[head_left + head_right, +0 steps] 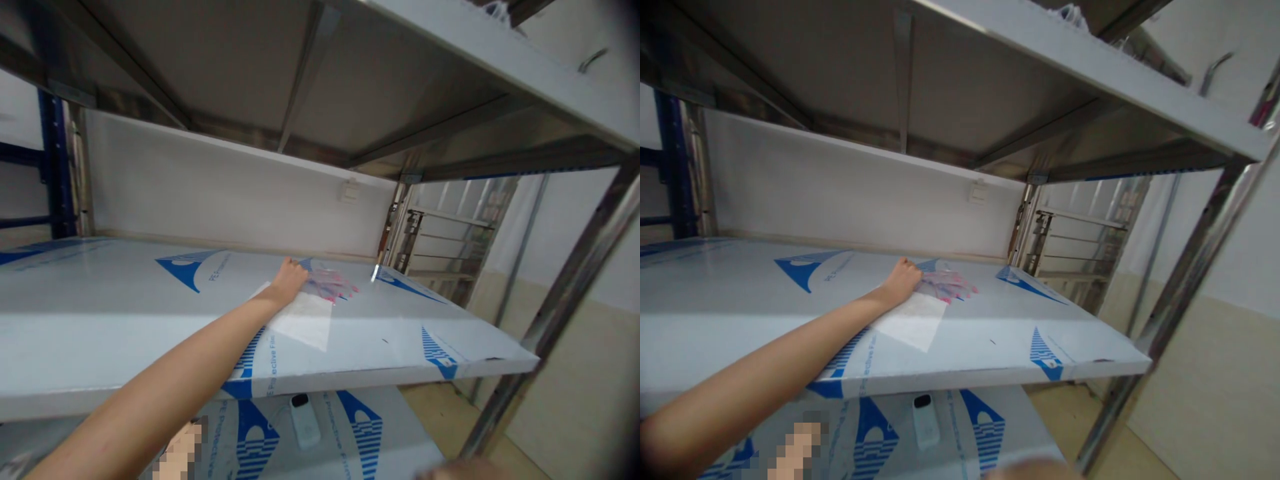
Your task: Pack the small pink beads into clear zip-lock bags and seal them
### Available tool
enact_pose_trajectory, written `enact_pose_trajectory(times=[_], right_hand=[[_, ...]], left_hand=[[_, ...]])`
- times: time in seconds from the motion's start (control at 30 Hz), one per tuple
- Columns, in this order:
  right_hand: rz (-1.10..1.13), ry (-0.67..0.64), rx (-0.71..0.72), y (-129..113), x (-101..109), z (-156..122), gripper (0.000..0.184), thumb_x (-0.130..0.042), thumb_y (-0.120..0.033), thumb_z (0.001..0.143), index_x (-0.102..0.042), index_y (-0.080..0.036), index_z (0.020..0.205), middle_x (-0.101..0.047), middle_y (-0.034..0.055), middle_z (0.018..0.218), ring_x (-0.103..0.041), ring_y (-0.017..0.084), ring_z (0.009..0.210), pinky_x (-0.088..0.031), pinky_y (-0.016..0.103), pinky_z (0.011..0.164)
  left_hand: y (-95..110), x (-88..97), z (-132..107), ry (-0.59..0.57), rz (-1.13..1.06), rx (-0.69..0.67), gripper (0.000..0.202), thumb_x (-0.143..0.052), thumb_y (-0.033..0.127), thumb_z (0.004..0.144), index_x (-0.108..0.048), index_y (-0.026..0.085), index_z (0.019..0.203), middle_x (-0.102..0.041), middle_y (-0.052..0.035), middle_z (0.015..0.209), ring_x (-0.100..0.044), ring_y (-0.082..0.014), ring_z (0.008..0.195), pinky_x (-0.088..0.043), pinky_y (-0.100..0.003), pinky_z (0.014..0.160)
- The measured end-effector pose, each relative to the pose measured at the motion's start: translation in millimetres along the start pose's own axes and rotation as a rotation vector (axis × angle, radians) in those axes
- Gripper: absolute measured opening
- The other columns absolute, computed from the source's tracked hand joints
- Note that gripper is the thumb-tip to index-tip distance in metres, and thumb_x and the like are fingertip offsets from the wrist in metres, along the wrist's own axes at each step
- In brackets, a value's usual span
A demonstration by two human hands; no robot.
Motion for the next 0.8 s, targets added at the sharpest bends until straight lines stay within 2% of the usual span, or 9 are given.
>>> enact_pose_trajectory(times=[0.13, 0.2, 0.27, 0.33, 0.43, 0.47, 0.53, 0.67, 0.8], right_hand=[[-0.02, 0.254, 0.009, 1.1, 63.1, 44.7, 0.037, -0.056, -0.054, 0.09, -0.067, -0.025, 0.11, -0.068, 0.0069, 0.102, -0.066, 0.017, 0.085, -0.057, 0.031, 0.07], [-0.029, 0.368, -0.001, 2.6, 94.1, 75.3, 0.032, -0.053, -0.042, 0.096, -0.062, -0.017, 0.113, -0.065, 0.0084, 0.109, -0.064, 0.016, 0.089, -0.056, 0.035, 0.078], [-0.041, 0.466, -0.022, 7.6, 118.9, 110.7, 0.028, -0.054, -0.039, 0.096, -0.062, -0.016, 0.11, -0.065, 0.0077, 0.107, -0.064, 0.015, 0.087, -0.056, 0.034, 0.077], [-0.048, 0.548, -0.048, 16.1, 135.2, 147.8, 0.023, -0.056, -0.038, 0.095, -0.065, -0.017, 0.099, -0.068, 0.0074, 0.099, -0.064, 0.013, 0.079, -0.055, 0.028, 0.069], [-0.047, 0.674, -0.097, 31.5, 145.2, 194.2, 0.021, -0.063, -0.037, 0.09, -0.064, -0.017, 0.086, -0.07, 0.0082, 0.088, -0.065, 0.013, 0.069, -0.05, 0.021, 0.056], [-0.072, 0.763, -0.104, 35.7, 147.3, 203.0, 0.021, -0.064, -0.037, 0.089, -0.064, -0.017, 0.084, -0.071, 0.0078, 0.086, -0.065, 0.013, 0.068, -0.049, 0.02, 0.054], [-0.09, 0.8, -0.058, 41.8, 146.3, 214.2, 0.02, -0.064, -0.036, 0.088, -0.065, -0.016, 0.085, -0.072, 0.0073, 0.086, -0.067, 0.014, 0.073, -0.05, 0.02, 0.055], [-0.062, 0.74, 0.003, 51.3, 146.6, 209.8, 0.021, -0.068, -0.036, 0.084, -0.069, -0.016, 0.083, -0.072, 0.0058, 0.081, -0.068, 0.016, 0.077, -0.055, 0.023, 0.063], [-0.046, 0.726, -0.012, 55.1, 154.0, 199.2, 0.02, -0.069, -0.036, 0.083, -0.069, -0.016, 0.082, -0.072, 0.0063, 0.082, -0.069, 0.016, 0.08, -0.057, 0.027, 0.074]], left_hand=[[-26.8, 12.0, -3.9, 0.039, -0.115, 0.191, 0.028, -0.045, 0.014, 0.093, -0.073, 0.011, 0.093, -0.073, -0.0166, 0.094, -0.067, -0.0266, 0.097, -0.04, -0.04, 0.091], [-44.3, 17.6, -8.7, 0.067, -0.185, 0.295, 0.029, -0.045, 0.022, 0.094, -0.073, 0.013, 0.097, -0.073, -0.0154, 0.097, -0.066, -0.0266, 0.098, -0.041, -0.039, 0.09], [-60.4, 21.4, -15.7, 0.084, -0.263, 0.362, 0.028, -0.047, 0.027, 0.094, -0.072, 0.015, 0.099, -0.073, -0.0137, 0.099, -0.066, -0.0266, 0.098, -0.043, -0.036, 0.086], [-72.5, 22.5, -24.0, 0.091, -0.334, 0.397, 0.026, -0.047, 0.028, 0.094, -0.07, 0.016, 0.098, -0.073, -0.0122, 0.097, -0.066, -0.0255, 0.096, -0.044, -0.033, 0.08], [-81.5, 19.3, -36.1, 0.129, -0.421, 0.403, 0.025, -0.045, 0.026, 0.094, -0.068, 0.016, 0.096, -0.072, -0.0101, 0.089, -0.066, -0.0228, 0.086, -0.043, -0.03, 0.074], [-82.5, 17.2, -39.2, 0.152, -0.45, 0.395, 0.024, -0.045, 0.025, 0.094, -0.067, 0.016, 0.095, -0.071, -0.0092, 0.086, -0.065, -0.0217, 0.083, -0.043, -0.029, 0.073], [-82.4, 11.6, -42.8, 0.193, -0.511, 0.356, 0.023, -0.045, 0.023, 0.092, -0.066, 0.015, 0.09, -0.07, -0.0069, 0.081, -0.063, -0.0192, 0.077, -0.043, -0.028, 0.072], [-78.6, -0.4, -38.7, 0.238, -0.653, 0.223, 0.014, -0.053, 0.019, 0.084, -0.065, 0.014, 0.079, -0.067, -0.0026, 0.072, -0.059, -0.0154, 0.071, -0.043, -0.028, 0.077], [-82.0, -9.6, -29.9, 0.265, -0.791, 0.188, 0.013, -0.056, 0.021, 0.082, -0.063, 0.013, 0.075, -0.064, -0.0014, 0.066, -0.058, -0.0142, 0.066, -0.044, -0.027, 0.074]])
Point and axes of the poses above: each hand's wrist, its own z-axis towards the middle knuckle, its own x-axis out of the back of the hand, y = z × x, the point moved 4 cm from there along z, towards the middle knuckle
